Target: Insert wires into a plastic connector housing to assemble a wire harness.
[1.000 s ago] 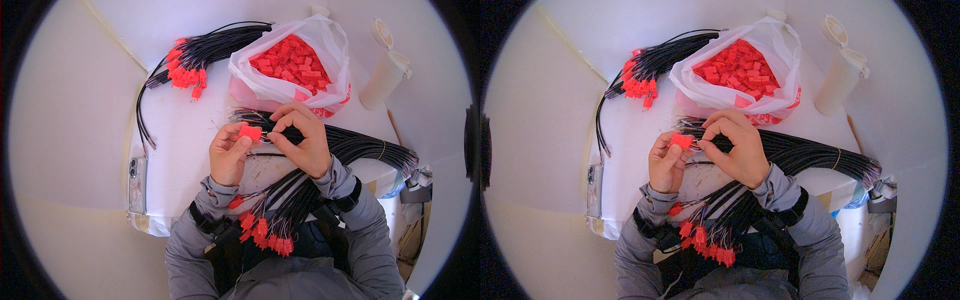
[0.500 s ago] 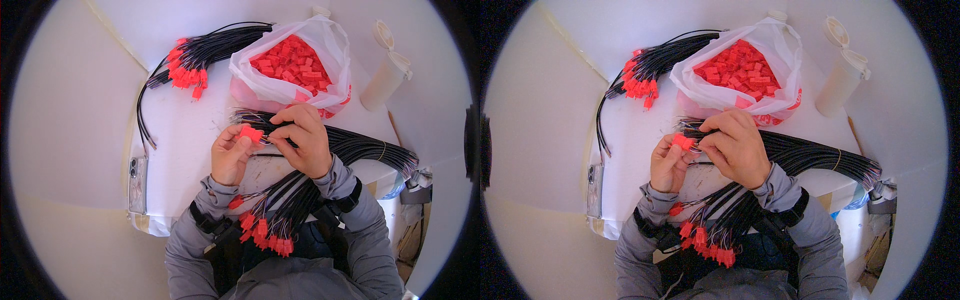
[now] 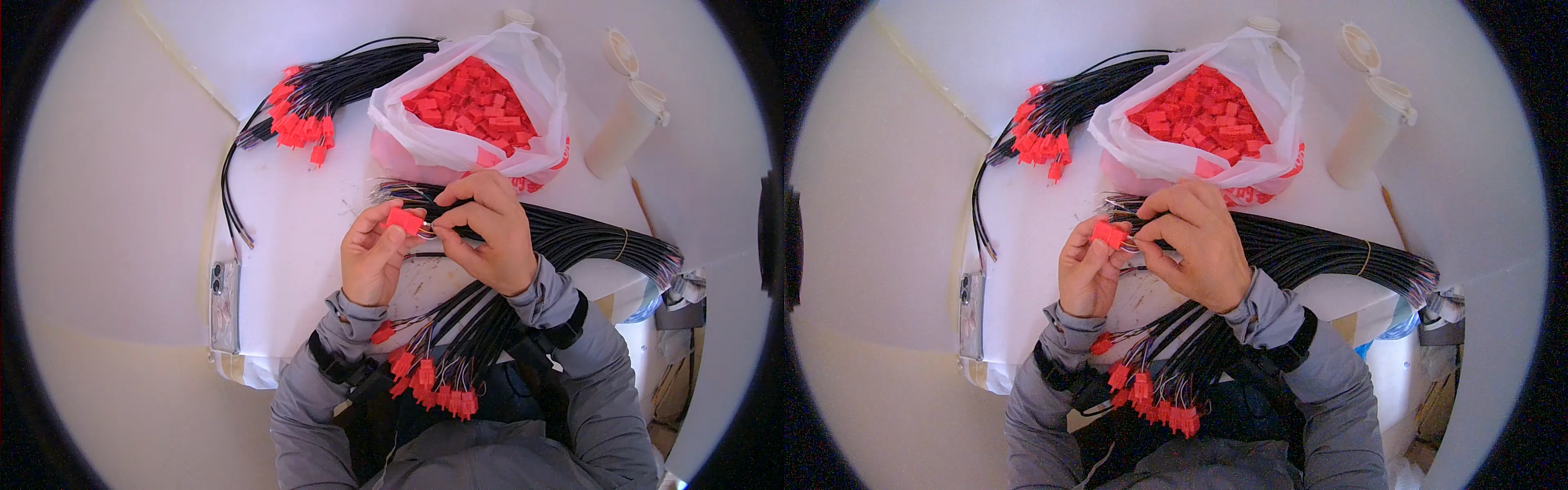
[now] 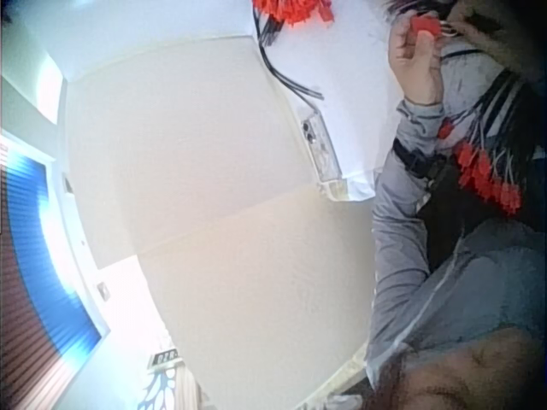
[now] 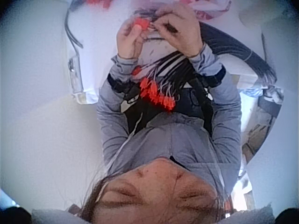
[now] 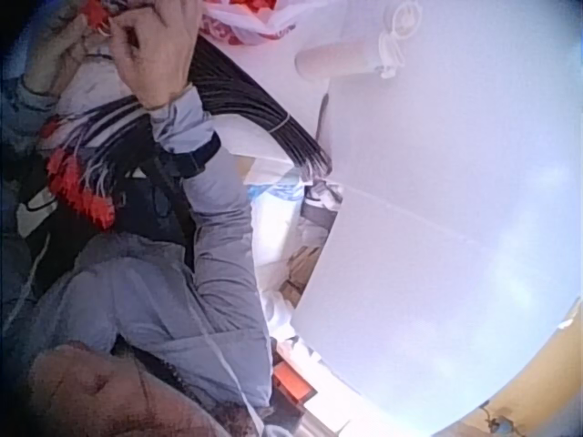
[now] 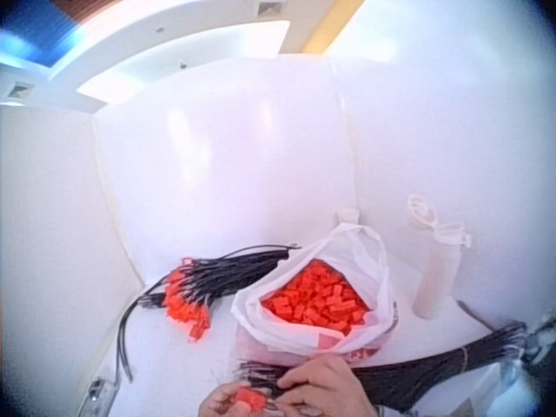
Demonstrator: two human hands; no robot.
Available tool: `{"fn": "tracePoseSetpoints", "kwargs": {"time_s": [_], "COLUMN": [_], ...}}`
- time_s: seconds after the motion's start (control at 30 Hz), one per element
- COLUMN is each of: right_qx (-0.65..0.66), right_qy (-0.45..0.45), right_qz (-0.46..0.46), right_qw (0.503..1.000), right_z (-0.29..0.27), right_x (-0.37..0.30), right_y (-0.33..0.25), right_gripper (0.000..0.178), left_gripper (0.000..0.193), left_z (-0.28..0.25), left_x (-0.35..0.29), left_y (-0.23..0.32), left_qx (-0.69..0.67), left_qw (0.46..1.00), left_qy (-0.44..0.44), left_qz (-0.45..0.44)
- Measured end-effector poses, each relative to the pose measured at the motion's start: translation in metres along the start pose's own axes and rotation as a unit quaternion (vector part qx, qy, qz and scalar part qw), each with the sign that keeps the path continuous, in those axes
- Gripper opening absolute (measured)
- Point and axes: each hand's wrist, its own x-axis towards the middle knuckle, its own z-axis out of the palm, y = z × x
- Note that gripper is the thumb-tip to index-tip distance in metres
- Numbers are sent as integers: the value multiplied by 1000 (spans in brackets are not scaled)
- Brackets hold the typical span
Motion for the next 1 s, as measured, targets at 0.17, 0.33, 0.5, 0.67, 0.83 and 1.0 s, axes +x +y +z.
{"fn": "tracePoseSetpoints", "kwargs": {"time_s": [0.17,0.33,0.5,0.67,0.83,1.0], "right_qx": [-39,-50,-50,-53,-46,-47], "right_qy": [2,2,-2,2,7,7], "right_qz": [-53,-70,-71,-67,-75,-77], "right_qw": [998,996,996,996,996,996], "right_z": [1,1,1,3,2,1], "right_x": [0,1,-1,-2,0,0], "right_y": [3,2,3,5,3,2], "right_gripper": [19,20,20,19,19,19], "left_gripper": [31,31,31,30,28,29], "left_z": [0,0,1,-2,0,0], "left_x": [1,0,-1,-1,0,1], "left_y": [0,-1,-1,-2,-4,-2], "left_qx": [8,65,62,53,-13,-20], "left_qw": [1000,998,998,999,999,999], "left_qy": [3,-3,-4,4,11,8], "left_qz": [0,13,22,3,-29,-27]}}
